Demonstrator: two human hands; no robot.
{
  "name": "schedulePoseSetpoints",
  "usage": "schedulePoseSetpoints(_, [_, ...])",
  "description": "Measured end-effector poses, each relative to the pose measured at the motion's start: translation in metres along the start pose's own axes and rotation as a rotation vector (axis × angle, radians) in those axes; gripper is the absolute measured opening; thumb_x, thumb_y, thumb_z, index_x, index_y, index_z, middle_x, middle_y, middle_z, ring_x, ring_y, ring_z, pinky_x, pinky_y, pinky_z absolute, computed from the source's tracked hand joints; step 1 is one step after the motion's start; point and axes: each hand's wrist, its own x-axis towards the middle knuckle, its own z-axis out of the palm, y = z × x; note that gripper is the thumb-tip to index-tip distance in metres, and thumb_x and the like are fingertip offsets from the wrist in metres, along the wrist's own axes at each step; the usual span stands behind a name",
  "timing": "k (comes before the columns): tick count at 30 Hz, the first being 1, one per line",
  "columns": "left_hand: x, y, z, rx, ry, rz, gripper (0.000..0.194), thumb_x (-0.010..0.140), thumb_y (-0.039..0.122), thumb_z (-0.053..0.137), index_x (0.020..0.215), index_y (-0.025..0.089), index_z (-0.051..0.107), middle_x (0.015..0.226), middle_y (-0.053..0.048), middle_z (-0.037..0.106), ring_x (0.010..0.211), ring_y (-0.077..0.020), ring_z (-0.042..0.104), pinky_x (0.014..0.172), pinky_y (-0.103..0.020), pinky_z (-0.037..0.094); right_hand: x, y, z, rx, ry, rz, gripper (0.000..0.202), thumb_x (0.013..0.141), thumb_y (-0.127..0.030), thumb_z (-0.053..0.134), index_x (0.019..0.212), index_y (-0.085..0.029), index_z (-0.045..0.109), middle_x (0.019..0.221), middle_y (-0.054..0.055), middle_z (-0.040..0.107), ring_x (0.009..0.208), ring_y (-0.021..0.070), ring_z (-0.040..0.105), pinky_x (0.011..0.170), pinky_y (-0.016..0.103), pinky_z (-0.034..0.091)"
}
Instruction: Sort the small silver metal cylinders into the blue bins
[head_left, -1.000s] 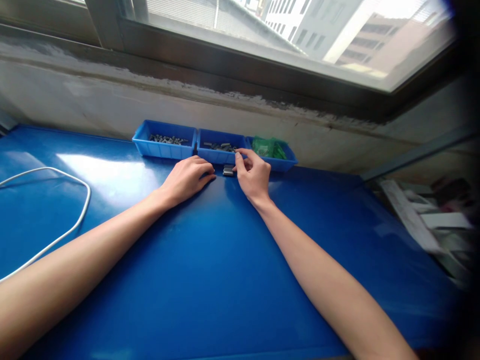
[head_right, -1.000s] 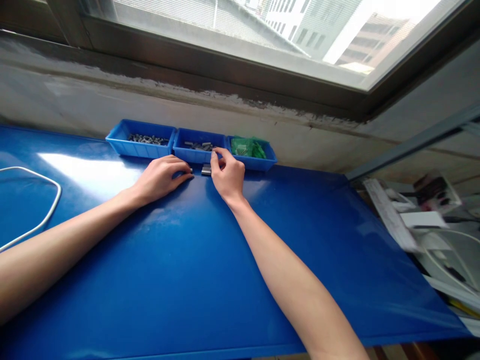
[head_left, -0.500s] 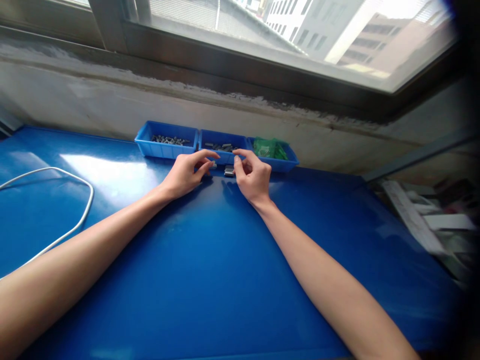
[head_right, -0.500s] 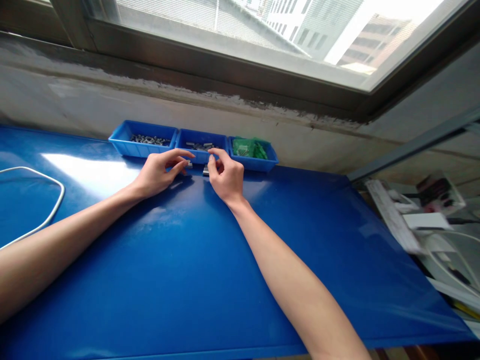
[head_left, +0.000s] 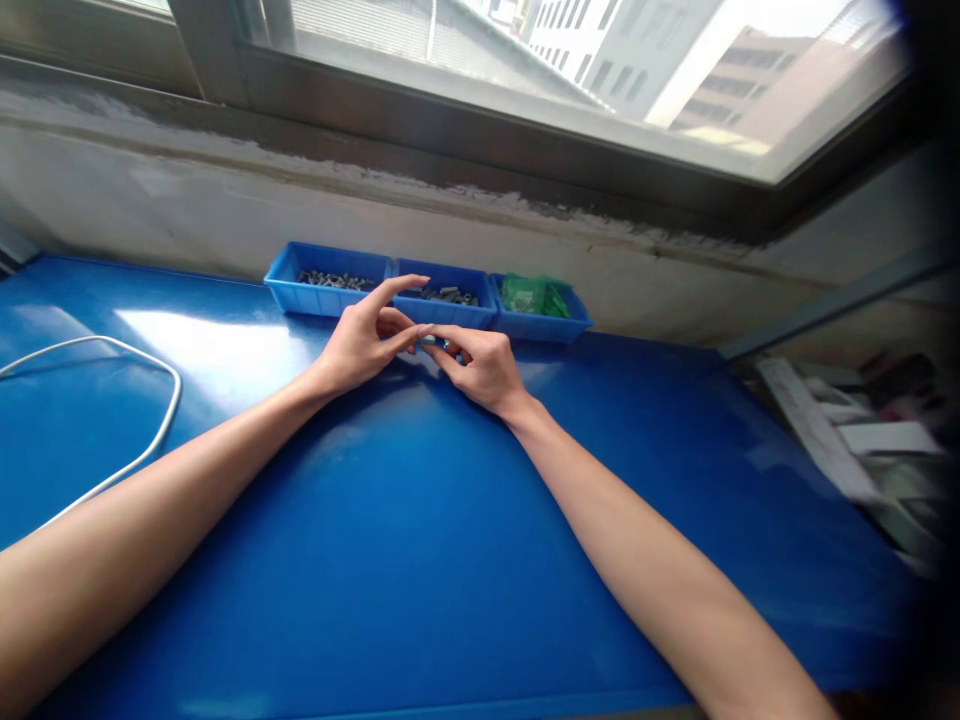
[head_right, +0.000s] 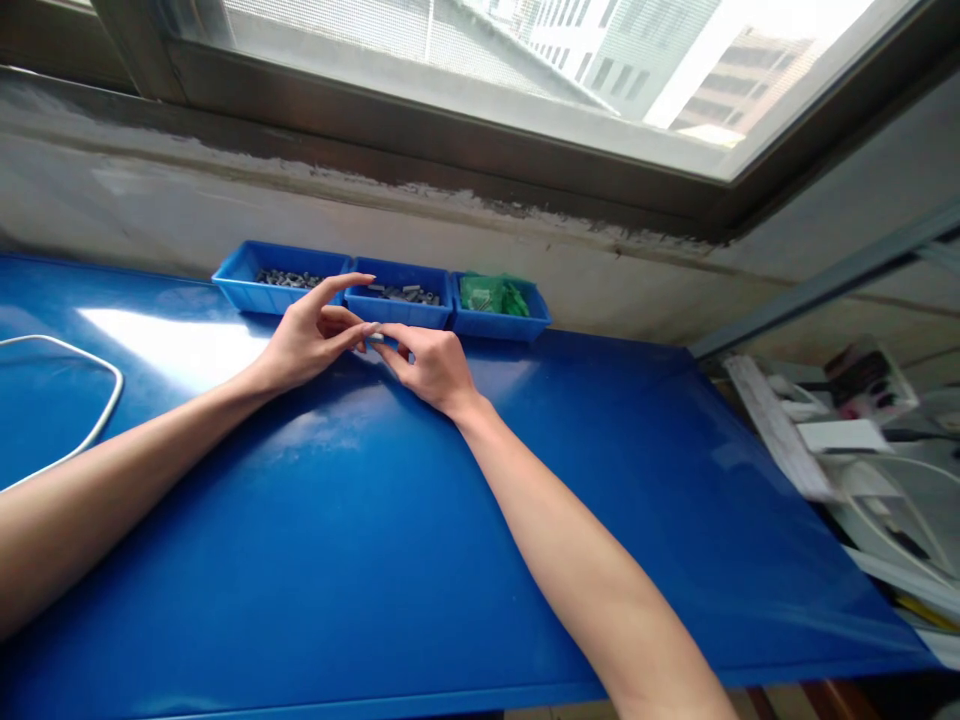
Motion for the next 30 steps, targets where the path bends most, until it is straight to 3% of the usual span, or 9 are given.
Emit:
schedulePoseSetpoints(3, [0.002, -0.001, 0.002, 0.08, 0.074, 0.007, 0.047, 0.098, 0.055, 0.059, 0.129, 0.019, 0.06, 0.077, -0.002, 0.073, 0.067, -0.0156, 0.07, 0.067, -0.024, 0.055, 0.001, 0.001, 0.001, -0.039, 0.074, 0.073, 0.029, 0.098, -0.043, 0.062, 0.111, -0.023, 0.078, 0.079, 0.002, 0.076, 0.064, 0.0149, 0.067, 0.068, 0.026, 0.051])
schedulePoseSetpoints(6, [0.002, -0.002, 0.004, 0.282, 0.045, 0.092, 0.04, 0.104, 0.053, 0.049, 0.113, 0.018, 0.066, 0.088, -0.006, 0.076, 0.076, -0.0171, 0.07, 0.075, -0.027, 0.055, 0.004, 0.004, 0.0, -0.107, 0.265, 0.238, 0.035, 0.099, -0.05, 0.059, 0.111, -0.022, 0.078, 0.067, 0.001, 0.071, 0.059, 0.0169, 0.066, 0.066, 0.028, 0.05])
schedulePoseSetpoints(8, [0.001, -0.003, 0.006, 0.441, -0.068, 0.218, 0.038, 0.106, 0.047, 0.047, 0.114, 0.017, 0.069, 0.106, -0.01, 0.076, 0.097, -0.0217, 0.07, 0.091, -0.033, 0.054, 0.005, 0.008, 0.0, -0.141, 0.352, 0.334, 0.038, 0.099, -0.052, 0.058, 0.11, -0.021, 0.078, 0.06, 0.001, 0.068, 0.056, 0.018, 0.065, 0.063, 0.029, 0.049])
schedulePoseSetpoints(11, [-0.002, -0.002, 0.009, 0.585, -0.304, 0.378, 0.042, 0.107, 0.044, 0.044, 0.134, 0.019, 0.066, 0.139, -0.013, 0.066, 0.131, -0.0284, 0.057, 0.114, -0.042, 0.043, 0.007, 0.014, 0.001, -0.129, 0.366, 0.389, 0.039, 0.1, -0.052, 0.056, 0.112, -0.021, 0.077, 0.061, 0.002, 0.07, 0.058, 0.0198, 0.067, 0.062, 0.029, 0.05])
schedulePoseSetpoints(16, [-0.005, 0.002, 0.011, 0.717, -0.532, 0.342, 0.052, 0.109, 0.047, 0.036, 0.156, 0.026, 0.047, 0.166, -0.008, 0.041, 0.155, -0.0331, 0.032, 0.124, -0.053, 0.029, 0.007, 0.011, 0.0, -0.065, 0.411, 0.396, 0.038, 0.1, -0.05, 0.053, 0.109, -0.021, 0.076, 0.067, 0.003, 0.073, 0.062, 0.0211, 0.07, 0.066, 0.031, 0.053])
schedulePoseSetpoints(19, [-0.005, 0.005, 0.011, 0.751, -0.587, 0.328, 0.054, 0.11, 0.048, 0.034, 0.157, 0.026, 0.046, 0.167, -0.008, 0.038, 0.157, -0.0331, 0.029, 0.125, -0.054, 0.026, 0.007, 0.006, -0.002, -0.072, 0.447, 0.387, 0.032, 0.099, -0.045, 0.053, 0.097, -0.021, 0.076, 0.066, 0.002, 0.071, 0.059, 0.0193, 0.067, 0.065, 0.031, 0.051])
schedulePoseSetpoints(22, [-0.004, 0.005, 0.01, 0.753, -0.576, 0.347, 0.053, 0.109, 0.048, 0.037, 0.153, 0.022, 0.052, 0.164, -0.01, 0.042, 0.154, -0.0322, 0.036, 0.124, -0.052, 0.031, 0.006, 0.003, -0.005, -0.083, 0.466, 0.414, 0.031, 0.097, -0.041, 0.054, 0.083, -0.022, 0.072, 0.064, 0.002, 0.069, 0.057, 0.0184, 0.065, 0.064, 0.03, 0.049])
schedulePoseSetpoints(25, [-0.003, 0.003, 0.01, 0.739, -0.49, 0.378, 0.049, 0.108, 0.044, 0.041, 0.143, 0.017, 0.061, 0.156, -0.012, 0.053, 0.145, -0.0301, 0.05, 0.12, -0.047, 0.04, 0.006, 0.0, -0.007, -0.115, 0.455, 0.467, 0.033, 0.097, -0.037, 0.052, 0.075, -0.022, 0.07, 0.065, 0.002, 0.071, 0.061, 0.0191, 0.066, 0.064, 0.03, 0.049])
schedulePoseSetpoints(30, [-0.004, -0.004, 0.011, 0.721, -0.298, 0.386, 0.034, 0.104, 0.032, 0.048, 0.115, 0.015, 0.075, 0.133, -0.012, 0.071, 0.119, -0.0275, 0.069, 0.104, -0.04, 0.054, 0.005, -0.01, -0.007, -0.268, 0.299, 0.463, 0.022, 0.087, -0.024, 0.056, 0.089, -0.021, 0.078, 0.083, 0.003, 0.079, 0.078, 0.0222, 0.073, 0.074, 0.031, 0.051])
